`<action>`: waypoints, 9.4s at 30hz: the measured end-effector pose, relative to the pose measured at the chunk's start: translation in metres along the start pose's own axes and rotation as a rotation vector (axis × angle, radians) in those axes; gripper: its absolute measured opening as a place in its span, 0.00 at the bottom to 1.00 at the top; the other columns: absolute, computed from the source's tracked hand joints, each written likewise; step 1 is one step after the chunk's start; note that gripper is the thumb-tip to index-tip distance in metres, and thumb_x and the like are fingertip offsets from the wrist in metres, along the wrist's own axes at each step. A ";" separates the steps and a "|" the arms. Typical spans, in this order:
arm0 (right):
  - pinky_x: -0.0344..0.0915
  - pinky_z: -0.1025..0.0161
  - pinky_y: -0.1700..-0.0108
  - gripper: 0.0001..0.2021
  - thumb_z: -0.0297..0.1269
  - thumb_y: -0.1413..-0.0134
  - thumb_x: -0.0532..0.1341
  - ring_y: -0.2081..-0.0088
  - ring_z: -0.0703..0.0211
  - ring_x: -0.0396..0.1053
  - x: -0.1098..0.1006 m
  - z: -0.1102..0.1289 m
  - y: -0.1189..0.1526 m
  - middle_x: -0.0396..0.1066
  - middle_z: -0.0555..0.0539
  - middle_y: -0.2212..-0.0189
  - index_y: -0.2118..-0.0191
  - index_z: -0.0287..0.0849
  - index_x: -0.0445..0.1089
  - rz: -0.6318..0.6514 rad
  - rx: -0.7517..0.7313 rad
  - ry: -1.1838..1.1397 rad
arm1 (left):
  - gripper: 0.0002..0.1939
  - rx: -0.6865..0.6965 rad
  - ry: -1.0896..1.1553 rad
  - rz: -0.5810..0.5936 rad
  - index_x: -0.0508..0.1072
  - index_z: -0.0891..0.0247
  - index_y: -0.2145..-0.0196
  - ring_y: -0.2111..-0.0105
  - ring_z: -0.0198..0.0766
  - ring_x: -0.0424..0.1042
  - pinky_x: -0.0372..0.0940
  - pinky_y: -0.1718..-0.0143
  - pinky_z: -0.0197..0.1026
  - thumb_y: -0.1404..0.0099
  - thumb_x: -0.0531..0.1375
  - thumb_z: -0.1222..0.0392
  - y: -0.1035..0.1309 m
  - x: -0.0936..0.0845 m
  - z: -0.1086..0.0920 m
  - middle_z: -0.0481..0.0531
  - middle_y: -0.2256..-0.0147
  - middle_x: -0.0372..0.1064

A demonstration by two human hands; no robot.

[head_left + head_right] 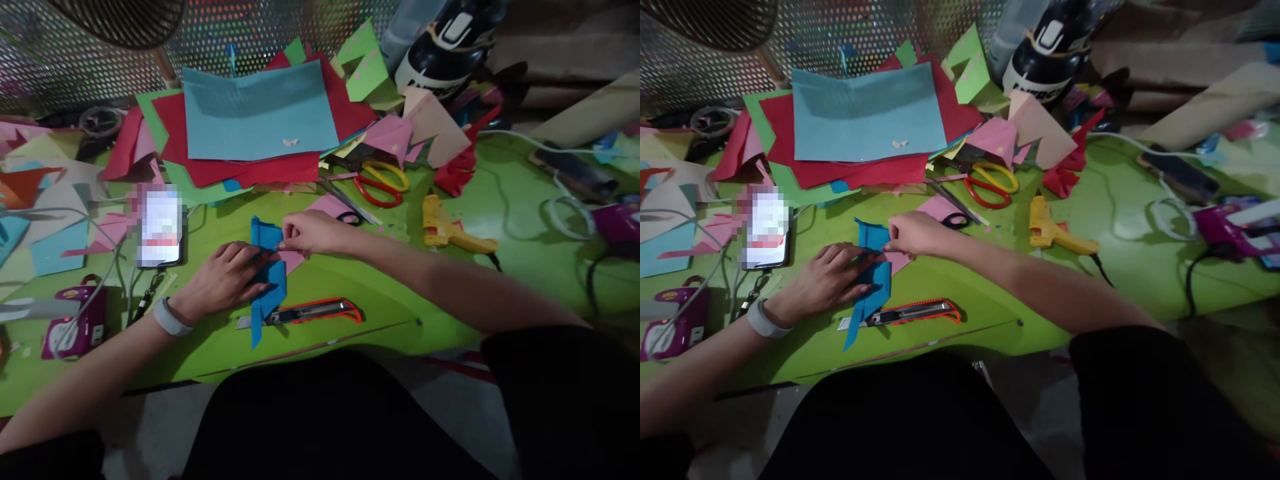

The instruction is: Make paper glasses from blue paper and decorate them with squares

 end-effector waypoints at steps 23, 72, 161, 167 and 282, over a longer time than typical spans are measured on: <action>0.71 0.67 0.75 0.18 0.38 0.55 0.76 0.81 0.63 0.73 0.028 0.002 -0.021 0.73 0.53 0.85 0.79 0.41 0.66 0.363 0.037 -0.330 | 0.22 0.020 0.162 -0.127 0.72 0.65 0.41 0.50 0.47 0.70 0.70 0.47 0.51 0.25 0.54 0.50 0.004 -0.001 0.011 0.62 0.48 0.71; 0.74 0.64 0.71 0.16 0.37 0.58 0.77 0.77 0.58 0.76 0.023 0.002 -0.031 0.73 0.51 0.84 0.80 0.41 0.70 0.285 0.079 -0.218 | 0.24 -0.024 0.319 -0.121 0.66 0.66 0.38 0.48 0.51 0.68 0.68 0.45 0.54 0.26 0.56 0.51 0.002 0.002 0.017 0.65 0.47 0.68; 0.63 0.59 0.63 0.12 0.46 0.46 0.68 0.58 0.51 0.73 0.029 0.025 0.041 0.74 0.44 0.58 0.65 0.44 0.70 -0.244 -0.158 0.305 | 0.21 -0.081 0.144 -0.177 0.70 0.65 0.42 0.52 0.47 0.72 0.71 0.50 0.52 0.26 0.56 0.51 0.014 -0.005 0.018 0.63 0.50 0.72; 0.62 0.57 0.65 0.24 0.51 0.50 0.71 0.52 0.45 0.72 0.031 0.031 0.047 0.70 0.40 0.49 0.53 0.42 0.68 -0.282 -0.170 0.384 | 0.20 -0.093 0.139 -0.185 0.71 0.65 0.44 0.55 0.46 0.73 0.72 0.53 0.52 0.26 0.55 0.50 0.018 -0.007 0.018 0.62 0.52 0.73; 0.58 0.53 0.59 0.12 0.29 0.34 0.55 0.57 0.50 0.65 0.037 0.038 0.073 0.77 0.40 0.56 0.62 0.38 0.77 -0.530 -0.949 0.881 | 0.35 -0.150 -0.058 -0.099 0.69 0.68 0.41 0.55 0.48 0.71 0.63 0.55 0.48 0.27 0.45 0.34 0.004 -0.003 -0.005 0.61 0.53 0.73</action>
Point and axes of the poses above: each hand's wrist, its own y-axis away from the middle knuckle, its own x-axis out of the palm, z = x × y, the point moved 9 cm from there along -y, towards the middle knuckle
